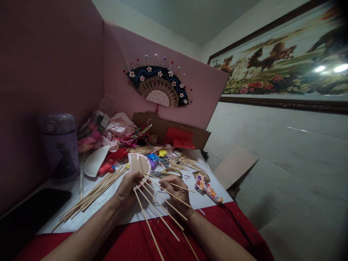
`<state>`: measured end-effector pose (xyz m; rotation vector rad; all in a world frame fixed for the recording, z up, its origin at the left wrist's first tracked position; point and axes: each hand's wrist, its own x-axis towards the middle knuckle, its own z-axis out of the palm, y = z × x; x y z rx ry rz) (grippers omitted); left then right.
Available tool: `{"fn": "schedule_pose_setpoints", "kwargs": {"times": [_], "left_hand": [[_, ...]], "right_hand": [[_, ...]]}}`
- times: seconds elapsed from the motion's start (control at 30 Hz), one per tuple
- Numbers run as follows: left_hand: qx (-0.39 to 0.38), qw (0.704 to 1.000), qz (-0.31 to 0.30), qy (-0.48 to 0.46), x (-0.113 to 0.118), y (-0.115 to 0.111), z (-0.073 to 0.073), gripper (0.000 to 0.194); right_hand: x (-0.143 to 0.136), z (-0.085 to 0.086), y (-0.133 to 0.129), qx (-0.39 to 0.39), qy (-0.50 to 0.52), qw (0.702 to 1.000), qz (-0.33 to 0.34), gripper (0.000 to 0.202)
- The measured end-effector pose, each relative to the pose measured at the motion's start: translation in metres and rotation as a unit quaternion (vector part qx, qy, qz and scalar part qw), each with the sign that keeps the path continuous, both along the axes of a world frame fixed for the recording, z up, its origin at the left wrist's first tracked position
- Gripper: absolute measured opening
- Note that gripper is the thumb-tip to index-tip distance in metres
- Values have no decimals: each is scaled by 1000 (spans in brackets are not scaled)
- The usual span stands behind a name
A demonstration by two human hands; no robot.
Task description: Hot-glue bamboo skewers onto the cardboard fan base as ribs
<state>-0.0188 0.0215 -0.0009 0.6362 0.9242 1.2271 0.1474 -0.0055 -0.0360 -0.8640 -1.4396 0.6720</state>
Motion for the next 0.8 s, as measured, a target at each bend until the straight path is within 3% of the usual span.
{"fn": "schedule_pose_setpoints", "kwargs": {"times": [0.23, 0.8], "left_hand": [[-10, 1000, 11, -11, 1, -1, 5, 15], [-10, 1000, 7, -17, 0, 0, -1, 14]], "right_hand": [[0, 0, 1, -2, 2, 1000, 3, 4], [0, -2, 0, 16, 18, 999, 25, 5]]}}
